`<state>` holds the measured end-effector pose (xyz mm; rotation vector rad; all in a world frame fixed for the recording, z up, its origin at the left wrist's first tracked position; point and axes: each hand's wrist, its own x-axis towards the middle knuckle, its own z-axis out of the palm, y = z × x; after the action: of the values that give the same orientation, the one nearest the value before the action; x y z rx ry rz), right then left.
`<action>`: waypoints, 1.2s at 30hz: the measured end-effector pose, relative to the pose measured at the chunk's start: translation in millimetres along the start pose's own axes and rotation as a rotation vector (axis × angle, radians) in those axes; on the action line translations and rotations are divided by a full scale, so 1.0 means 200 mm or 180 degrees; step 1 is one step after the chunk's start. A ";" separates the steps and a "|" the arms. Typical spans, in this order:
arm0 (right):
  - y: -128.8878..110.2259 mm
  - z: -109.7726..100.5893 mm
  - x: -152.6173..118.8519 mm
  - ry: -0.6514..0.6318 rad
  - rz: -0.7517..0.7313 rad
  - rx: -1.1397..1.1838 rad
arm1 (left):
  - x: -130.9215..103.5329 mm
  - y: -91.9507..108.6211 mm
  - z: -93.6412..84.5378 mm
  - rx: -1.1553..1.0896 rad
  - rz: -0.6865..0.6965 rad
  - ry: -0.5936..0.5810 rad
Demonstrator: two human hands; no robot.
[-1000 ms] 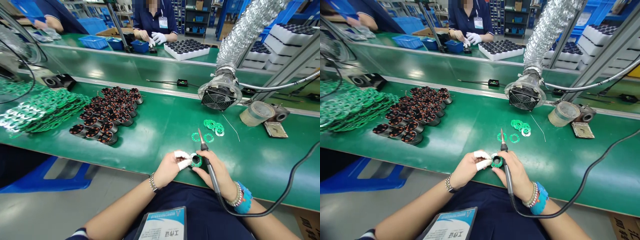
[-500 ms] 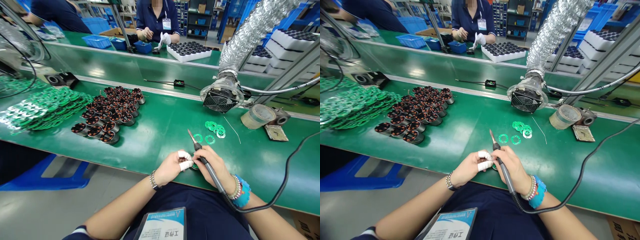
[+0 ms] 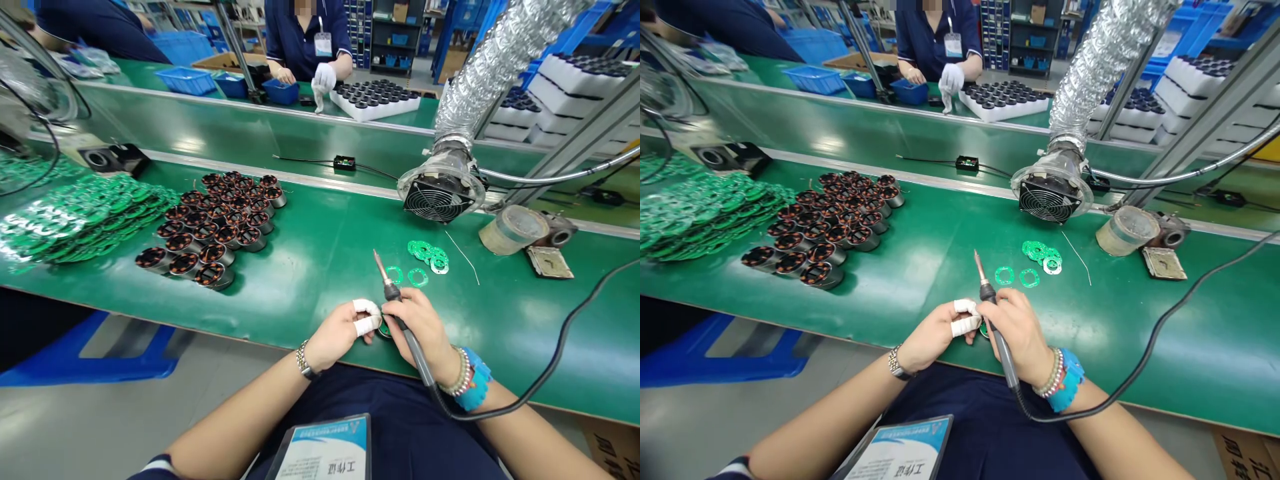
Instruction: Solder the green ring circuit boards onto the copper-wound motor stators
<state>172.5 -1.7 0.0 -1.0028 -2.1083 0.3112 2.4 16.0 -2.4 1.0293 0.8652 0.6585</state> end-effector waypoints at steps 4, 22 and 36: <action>0.00 0.00 0.00 -0.0089 -0.0279 -0.0306 | 0.00 -0.01 0.00 -0.0121 -0.0029 0.0020; -0.12 -0.14 0.03 -0.0159 0.0414 -0.0244 | -0.04 -0.02 -0.04 0.0153 0.0147 -0.0190; -0.12 -0.31 -0.12 0.0001 0.0967 0.1015 | -0.03 -0.02 -0.04 0.0421 0.0304 -0.0232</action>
<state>214.9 -40.8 41.4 -1.1236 -1.8271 0.7714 -8.0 13.8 -6.3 1.2126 0.8079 0.6464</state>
